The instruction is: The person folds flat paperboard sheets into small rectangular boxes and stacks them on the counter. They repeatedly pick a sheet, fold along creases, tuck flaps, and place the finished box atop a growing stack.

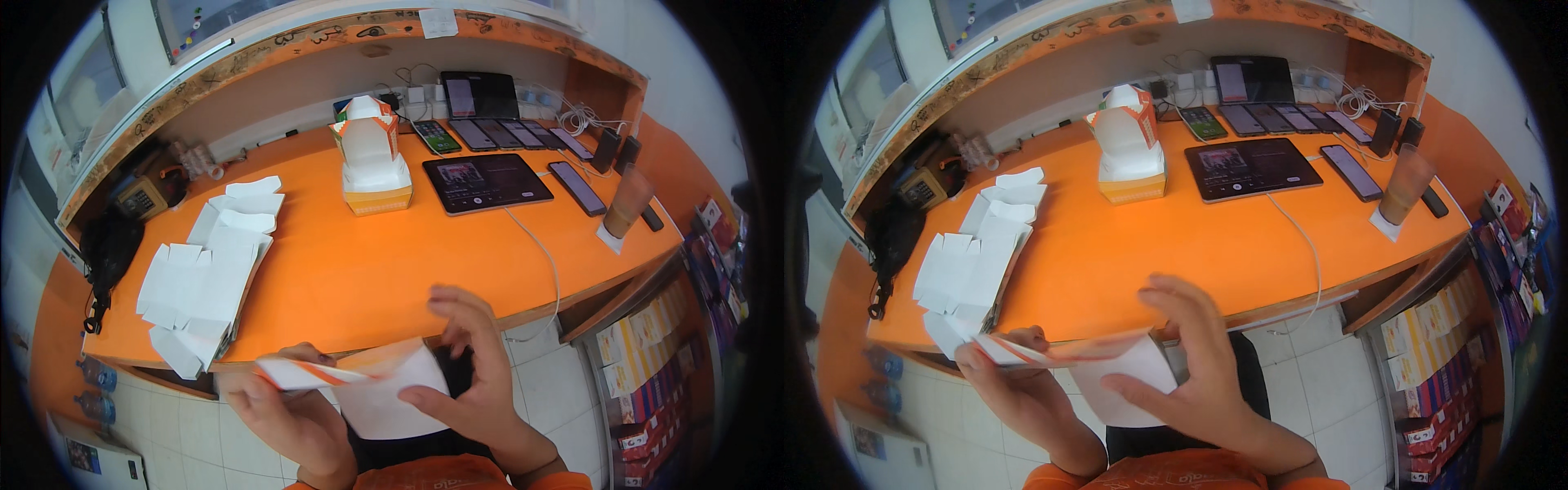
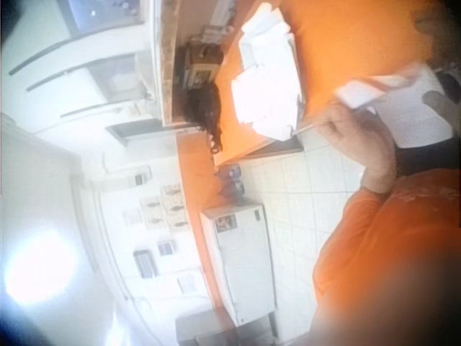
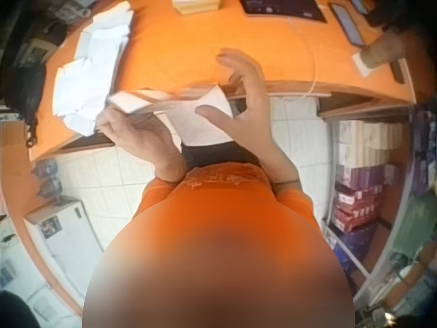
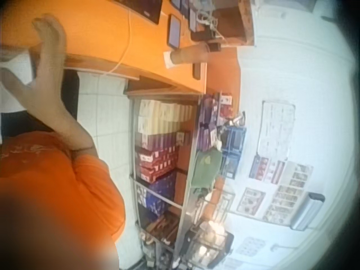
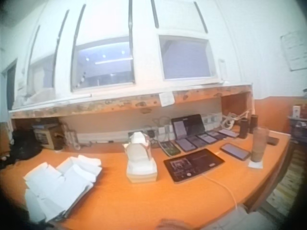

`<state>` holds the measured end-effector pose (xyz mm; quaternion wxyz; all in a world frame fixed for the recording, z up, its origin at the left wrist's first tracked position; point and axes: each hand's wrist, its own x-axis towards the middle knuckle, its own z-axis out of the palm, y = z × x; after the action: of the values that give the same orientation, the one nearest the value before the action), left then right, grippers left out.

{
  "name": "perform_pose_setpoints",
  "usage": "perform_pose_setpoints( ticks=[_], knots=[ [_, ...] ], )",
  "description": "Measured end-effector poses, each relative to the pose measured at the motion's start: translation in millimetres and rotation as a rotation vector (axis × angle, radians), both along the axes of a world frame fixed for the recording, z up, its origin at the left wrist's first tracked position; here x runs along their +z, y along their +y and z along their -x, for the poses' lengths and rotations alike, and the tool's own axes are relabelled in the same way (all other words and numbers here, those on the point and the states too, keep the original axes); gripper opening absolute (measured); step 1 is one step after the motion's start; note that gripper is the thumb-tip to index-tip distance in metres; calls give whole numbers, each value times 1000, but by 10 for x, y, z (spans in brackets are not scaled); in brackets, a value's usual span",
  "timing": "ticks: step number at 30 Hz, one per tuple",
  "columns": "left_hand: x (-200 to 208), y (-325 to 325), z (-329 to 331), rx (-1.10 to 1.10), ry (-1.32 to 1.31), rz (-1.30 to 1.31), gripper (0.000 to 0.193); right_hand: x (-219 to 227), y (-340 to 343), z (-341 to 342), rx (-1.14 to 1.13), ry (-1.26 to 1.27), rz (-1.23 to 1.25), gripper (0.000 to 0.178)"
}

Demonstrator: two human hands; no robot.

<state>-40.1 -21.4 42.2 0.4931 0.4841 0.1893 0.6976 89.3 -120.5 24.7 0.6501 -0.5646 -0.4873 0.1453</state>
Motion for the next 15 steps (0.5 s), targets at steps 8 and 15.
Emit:
perform_pose_setpoints(
  ticks=[8,15],
  knots=[
    [-344,17,298,-278,62,104,32,-768,-92,-49,771,941,-1,68],
    [-939,-44,610,-582,497,-80,25,-1091,-447,288,603,674,-24,33]
  ],
)
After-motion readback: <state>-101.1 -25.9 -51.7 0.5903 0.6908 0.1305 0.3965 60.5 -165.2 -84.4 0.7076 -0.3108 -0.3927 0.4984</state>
